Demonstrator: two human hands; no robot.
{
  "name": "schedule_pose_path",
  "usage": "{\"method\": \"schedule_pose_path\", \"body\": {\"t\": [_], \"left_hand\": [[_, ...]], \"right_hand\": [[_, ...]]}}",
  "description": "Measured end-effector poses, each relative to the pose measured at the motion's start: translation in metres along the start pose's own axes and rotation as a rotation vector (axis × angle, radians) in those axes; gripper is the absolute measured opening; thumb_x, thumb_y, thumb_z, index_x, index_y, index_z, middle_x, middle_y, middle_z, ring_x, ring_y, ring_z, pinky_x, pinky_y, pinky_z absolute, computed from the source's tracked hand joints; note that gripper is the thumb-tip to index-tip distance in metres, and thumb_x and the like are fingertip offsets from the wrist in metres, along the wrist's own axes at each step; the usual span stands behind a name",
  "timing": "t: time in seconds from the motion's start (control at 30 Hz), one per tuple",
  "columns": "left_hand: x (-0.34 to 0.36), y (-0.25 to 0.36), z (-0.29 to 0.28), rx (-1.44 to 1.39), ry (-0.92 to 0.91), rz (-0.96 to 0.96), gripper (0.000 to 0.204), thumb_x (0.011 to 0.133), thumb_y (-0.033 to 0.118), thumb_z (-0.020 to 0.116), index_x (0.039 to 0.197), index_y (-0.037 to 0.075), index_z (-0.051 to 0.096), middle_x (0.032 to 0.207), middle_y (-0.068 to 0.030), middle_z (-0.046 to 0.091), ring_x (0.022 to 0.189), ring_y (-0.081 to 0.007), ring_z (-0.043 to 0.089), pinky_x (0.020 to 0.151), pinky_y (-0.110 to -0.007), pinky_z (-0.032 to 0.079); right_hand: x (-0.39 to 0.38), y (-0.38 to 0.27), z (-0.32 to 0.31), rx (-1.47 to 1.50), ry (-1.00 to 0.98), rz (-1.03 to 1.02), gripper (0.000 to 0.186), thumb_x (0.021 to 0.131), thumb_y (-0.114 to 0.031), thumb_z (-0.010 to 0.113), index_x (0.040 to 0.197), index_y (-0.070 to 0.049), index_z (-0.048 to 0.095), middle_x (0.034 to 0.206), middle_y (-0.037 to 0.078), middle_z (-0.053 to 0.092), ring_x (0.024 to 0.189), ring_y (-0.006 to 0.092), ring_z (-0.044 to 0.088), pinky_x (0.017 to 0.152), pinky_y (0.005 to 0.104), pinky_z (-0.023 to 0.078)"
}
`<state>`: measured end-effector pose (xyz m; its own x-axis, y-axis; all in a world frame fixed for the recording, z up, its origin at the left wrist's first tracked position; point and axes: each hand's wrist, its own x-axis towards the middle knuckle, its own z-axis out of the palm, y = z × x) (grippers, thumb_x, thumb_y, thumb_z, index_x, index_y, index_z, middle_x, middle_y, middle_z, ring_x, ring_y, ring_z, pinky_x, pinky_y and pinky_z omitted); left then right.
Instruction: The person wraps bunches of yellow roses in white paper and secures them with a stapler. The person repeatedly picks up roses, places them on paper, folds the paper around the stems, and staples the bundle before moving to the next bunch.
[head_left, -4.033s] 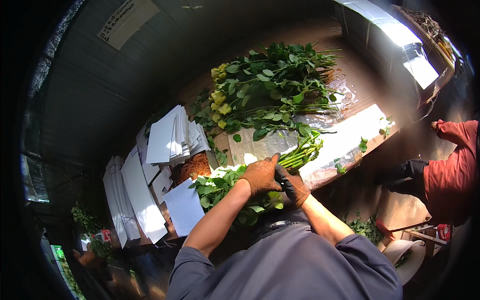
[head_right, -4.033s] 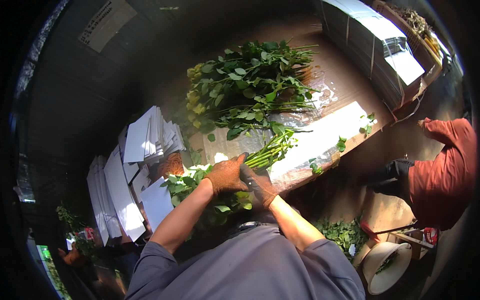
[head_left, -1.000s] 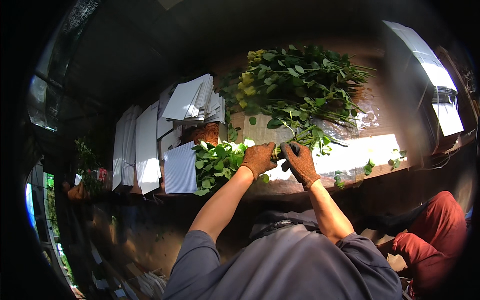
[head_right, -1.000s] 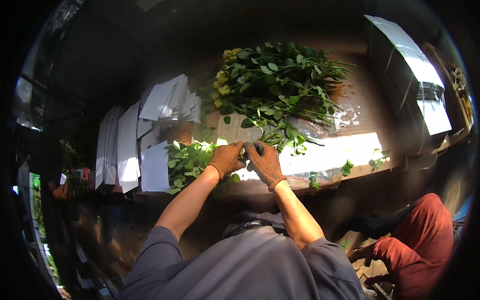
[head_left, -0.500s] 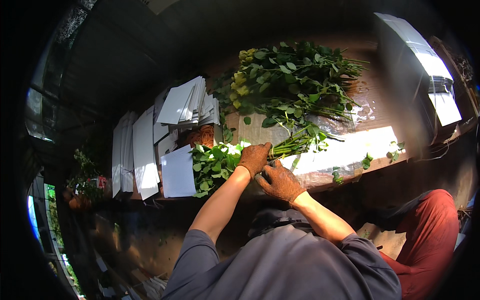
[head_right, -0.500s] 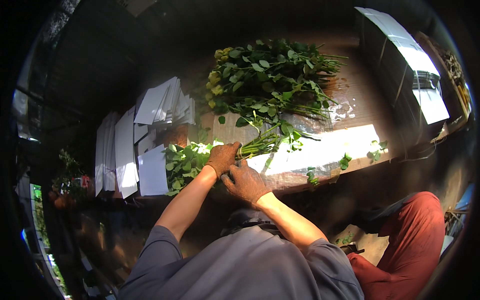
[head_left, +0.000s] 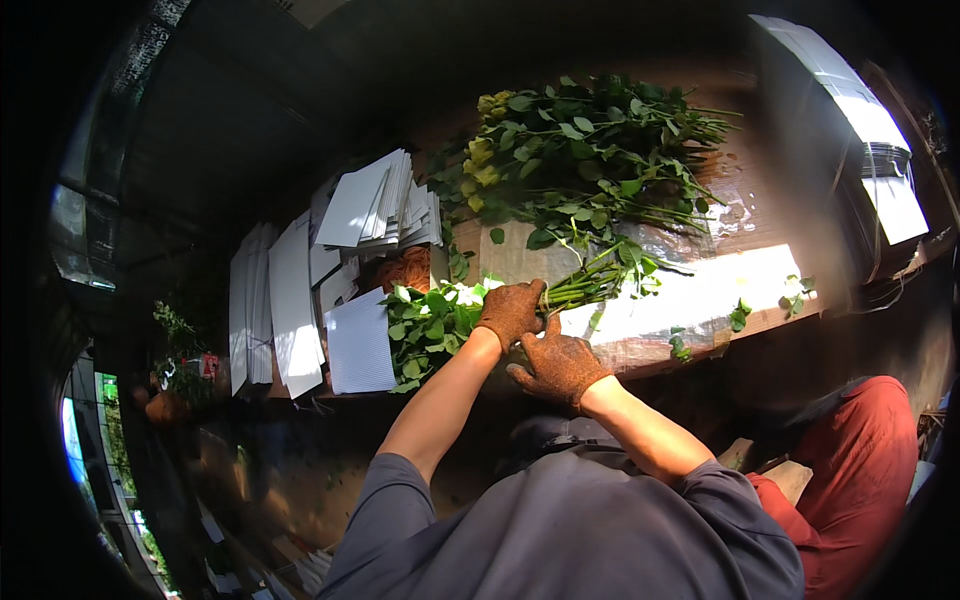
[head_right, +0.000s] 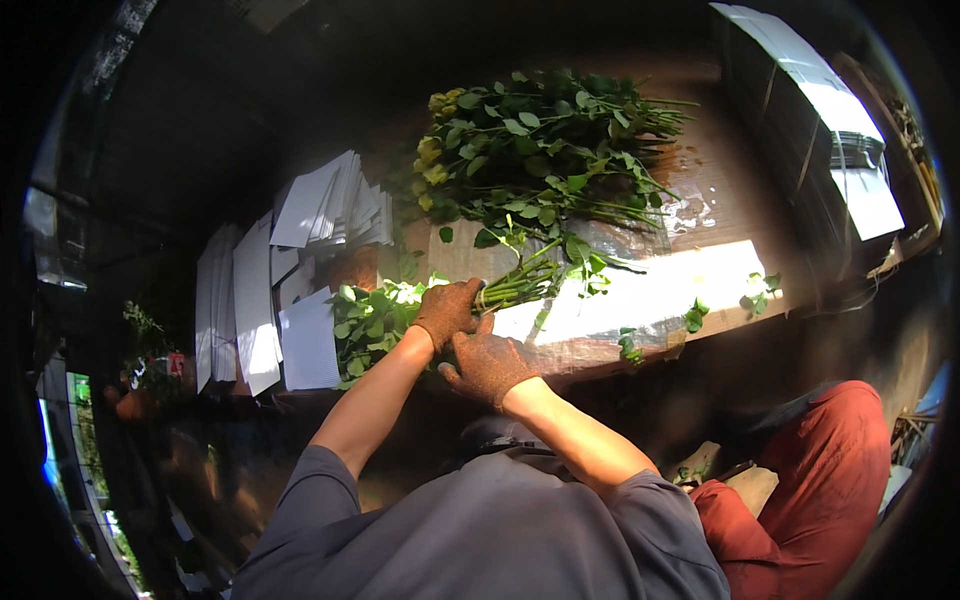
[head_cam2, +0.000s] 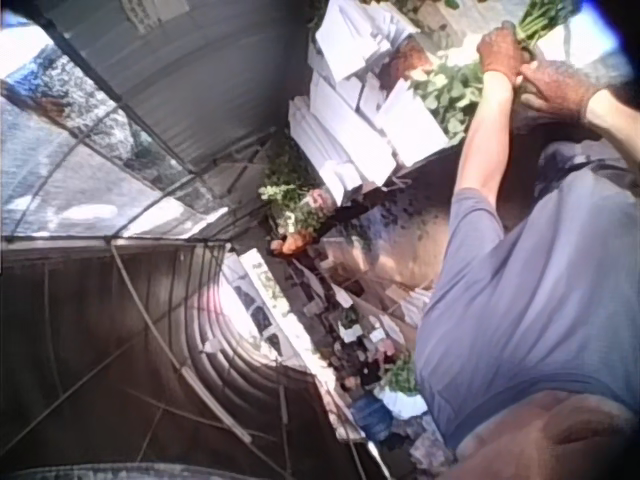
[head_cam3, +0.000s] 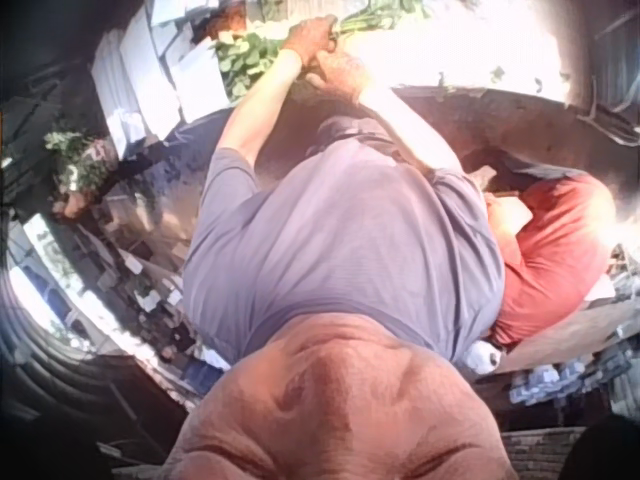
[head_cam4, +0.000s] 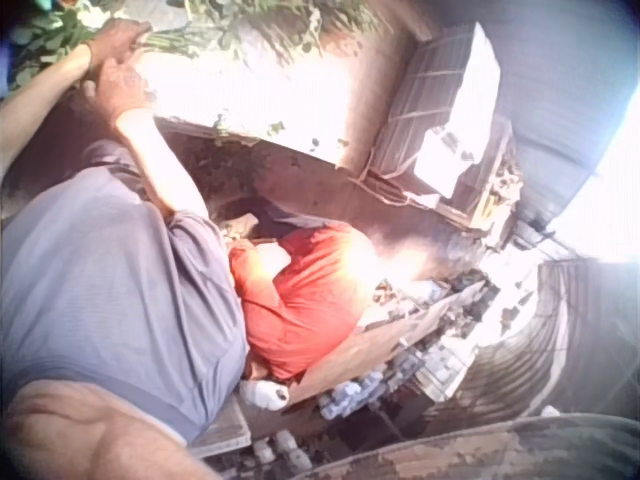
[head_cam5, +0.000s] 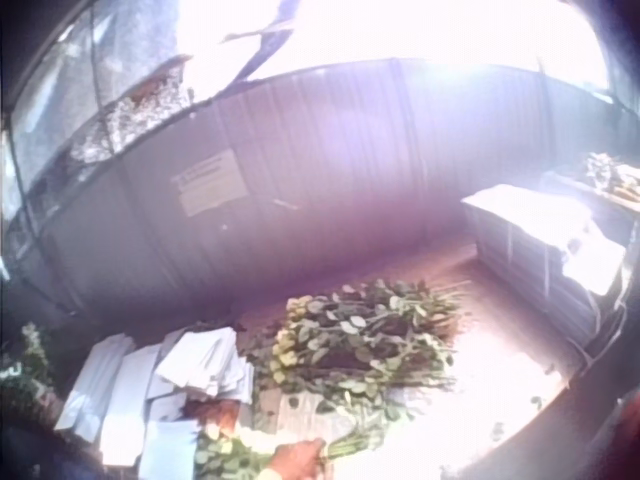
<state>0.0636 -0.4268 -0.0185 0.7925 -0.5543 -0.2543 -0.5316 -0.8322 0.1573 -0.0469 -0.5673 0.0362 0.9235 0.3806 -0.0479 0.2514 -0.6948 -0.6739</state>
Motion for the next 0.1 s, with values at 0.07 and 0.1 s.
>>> {"method": "schedule_pose_path", "body": {"t": [0.07,0.1], "left_hand": [[-0.001,0.008,-0.005,0.030,-0.041,-0.059,0.054,0.071,0.036,0.076,0.112,0.008,0.054,0.098,-0.0178,0.069,0.091,-0.0378,0.068,0.079,-0.048,0.054],[0.000,0.008,-0.005,0.018,-0.043,-0.034,0.058,0.071,0.039,0.078,0.113,0.008,0.054,0.099,-0.0177,0.069,0.094,-0.0380,0.068,0.081,-0.049,0.055]], "right_hand": [[-0.016,0.014,0.002,-0.078,-0.121,-0.033,0.047,0.089,-0.042,0.064,0.112,-0.002,0.060,0.137,0.036,0.040,0.087,0.0453,0.068,0.079,0.0502,0.056],[-0.027,0.015,0.007,0.028,-0.027,-0.182,0.055,0.087,-0.044,0.066,0.123,-0.003,0.057,0.141,0.038,0.036,0.089,0.0469,0.068,0.084,0.0501,0.056]]}}
